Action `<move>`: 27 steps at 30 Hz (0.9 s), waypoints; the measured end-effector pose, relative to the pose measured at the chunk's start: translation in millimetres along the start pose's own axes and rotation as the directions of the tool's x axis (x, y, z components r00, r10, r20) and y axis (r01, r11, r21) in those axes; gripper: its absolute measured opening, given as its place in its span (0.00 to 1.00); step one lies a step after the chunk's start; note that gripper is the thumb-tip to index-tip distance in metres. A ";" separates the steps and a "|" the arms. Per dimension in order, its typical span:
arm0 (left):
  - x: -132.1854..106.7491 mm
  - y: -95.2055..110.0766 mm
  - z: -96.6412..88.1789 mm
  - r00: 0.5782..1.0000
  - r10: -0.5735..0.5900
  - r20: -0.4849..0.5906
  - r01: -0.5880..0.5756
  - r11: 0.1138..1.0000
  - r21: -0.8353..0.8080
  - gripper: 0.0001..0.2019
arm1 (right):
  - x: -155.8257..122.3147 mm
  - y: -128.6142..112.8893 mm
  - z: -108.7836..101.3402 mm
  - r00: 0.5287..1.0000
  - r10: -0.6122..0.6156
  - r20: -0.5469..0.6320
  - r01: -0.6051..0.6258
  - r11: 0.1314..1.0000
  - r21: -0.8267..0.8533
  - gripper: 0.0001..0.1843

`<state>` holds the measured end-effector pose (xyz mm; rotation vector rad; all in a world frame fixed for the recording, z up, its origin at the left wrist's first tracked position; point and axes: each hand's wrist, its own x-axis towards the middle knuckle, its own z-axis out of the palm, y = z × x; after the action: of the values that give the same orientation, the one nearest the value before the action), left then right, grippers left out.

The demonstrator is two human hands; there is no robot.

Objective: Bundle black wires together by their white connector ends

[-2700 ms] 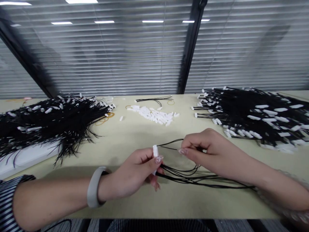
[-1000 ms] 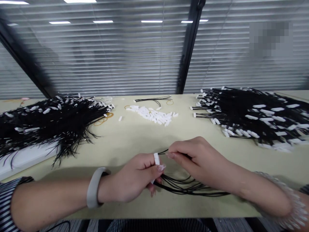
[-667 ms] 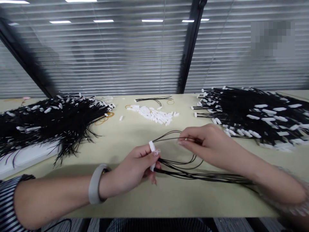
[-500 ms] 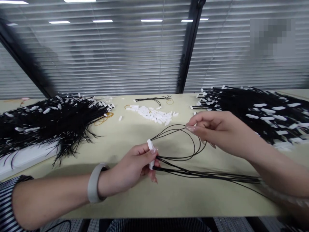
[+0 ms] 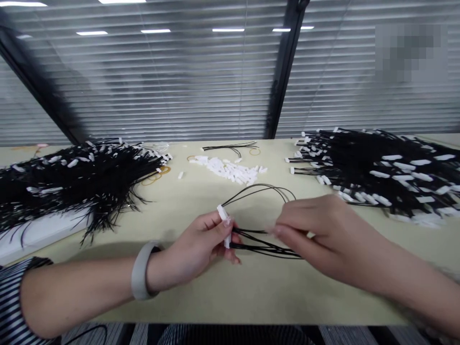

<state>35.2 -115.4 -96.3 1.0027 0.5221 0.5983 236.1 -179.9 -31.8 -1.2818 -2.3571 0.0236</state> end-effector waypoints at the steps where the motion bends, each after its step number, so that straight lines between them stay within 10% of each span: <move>1: -0.2 -0.5 -0.4 1.000 0.012 0.001 -0.012 1.000 0.022 0.12 | 0.1 -0.2 3.3 0.996 0.031 0.085 -0.030 1.000 -0.007 0.17; 15: -15.8 15.3 1.8 0.954 0.286 -0.087 -0.180 0.783 0.595 0.12 | 7.1 -22.8 23.8 0.946 0.196 0.256 -0.220 0.973 0.067 0.09; 27: -20.4 19.0 -10.2 0.928 0.365 -0.079 -0.263 0.790 0.554 0.10 | 40.9 -16.3 39.1 0.924 0.201 0.327 -0.272 0.943 0.191 0.14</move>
<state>9.6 -115.2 -81.3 1.6020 0.7135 0.8774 188.7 -148.7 -47.6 -1.5252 -2.3366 0.5979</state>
